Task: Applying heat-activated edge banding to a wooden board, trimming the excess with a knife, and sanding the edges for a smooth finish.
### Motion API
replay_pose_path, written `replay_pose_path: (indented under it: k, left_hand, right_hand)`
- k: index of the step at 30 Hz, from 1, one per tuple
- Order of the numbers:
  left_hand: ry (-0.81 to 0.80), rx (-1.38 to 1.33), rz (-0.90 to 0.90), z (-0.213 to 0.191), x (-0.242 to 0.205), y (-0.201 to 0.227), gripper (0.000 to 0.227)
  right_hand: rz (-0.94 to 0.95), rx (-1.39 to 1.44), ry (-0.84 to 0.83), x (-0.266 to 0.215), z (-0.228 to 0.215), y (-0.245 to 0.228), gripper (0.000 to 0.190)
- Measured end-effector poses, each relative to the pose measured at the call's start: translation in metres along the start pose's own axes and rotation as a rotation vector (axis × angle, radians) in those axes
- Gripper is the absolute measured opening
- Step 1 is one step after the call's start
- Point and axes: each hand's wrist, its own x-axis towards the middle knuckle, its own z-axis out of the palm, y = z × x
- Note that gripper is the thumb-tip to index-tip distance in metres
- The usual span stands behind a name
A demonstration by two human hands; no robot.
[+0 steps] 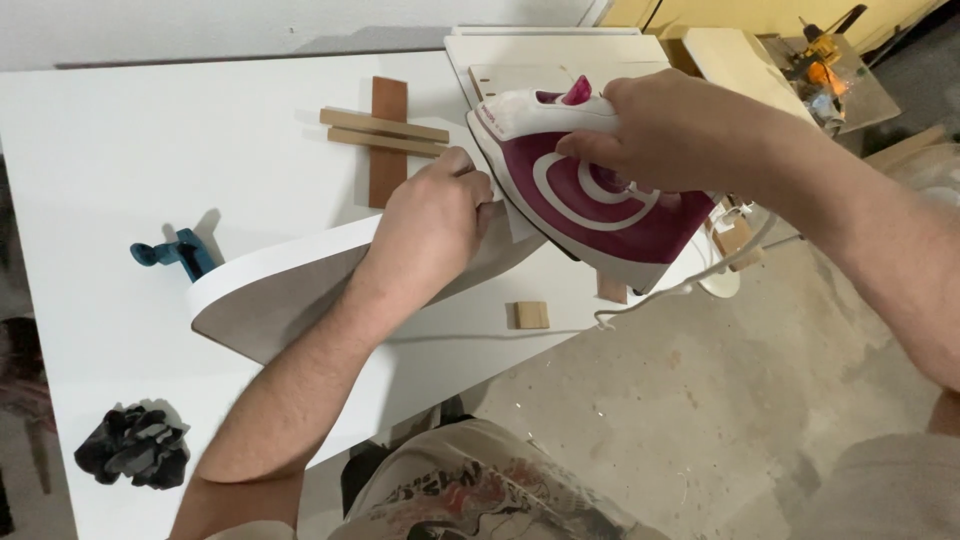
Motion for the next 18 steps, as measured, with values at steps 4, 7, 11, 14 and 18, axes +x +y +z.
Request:
replay_pose_path:
  k: [4, 7, 11, 14, 18]
  left_hand:
    - [-0.001, 0.025, 0.003, 0.002, 0.0, -0.004, 0.015]
    - [-0.026, 0.075, 0.022, 0.001, -0.001, -0.002, 0.011]
    - [0.01, 0.341, 0.192, 0.001, -0.001, 0.002, 0.047]
    - [0.079, 0.524, 0.232, 0.003, -0.001, 0.005, 0.036]
    - [0.149, 0.584, 0.223, 0.001, -0.004, 0.015, 0.024]
  right_hand:
    - [0.019, 0.001, 0.001, 0.009, 0.0, 0.009, 0.049]
    - [-0.008, -0.024, 0.003, 0.016, 0.002, 0.02, 0.052]
    - [0.006, 0.006, 0.036, 0.026, 0.003, 0.036, 0.053]
    - [0.105, 0.113, 0.116, 0.021, -0.001, 0.065, 0.051]
    - [-0.182, 0.502, 0.746, 0.056, 0.046, 0.192, 0.021]
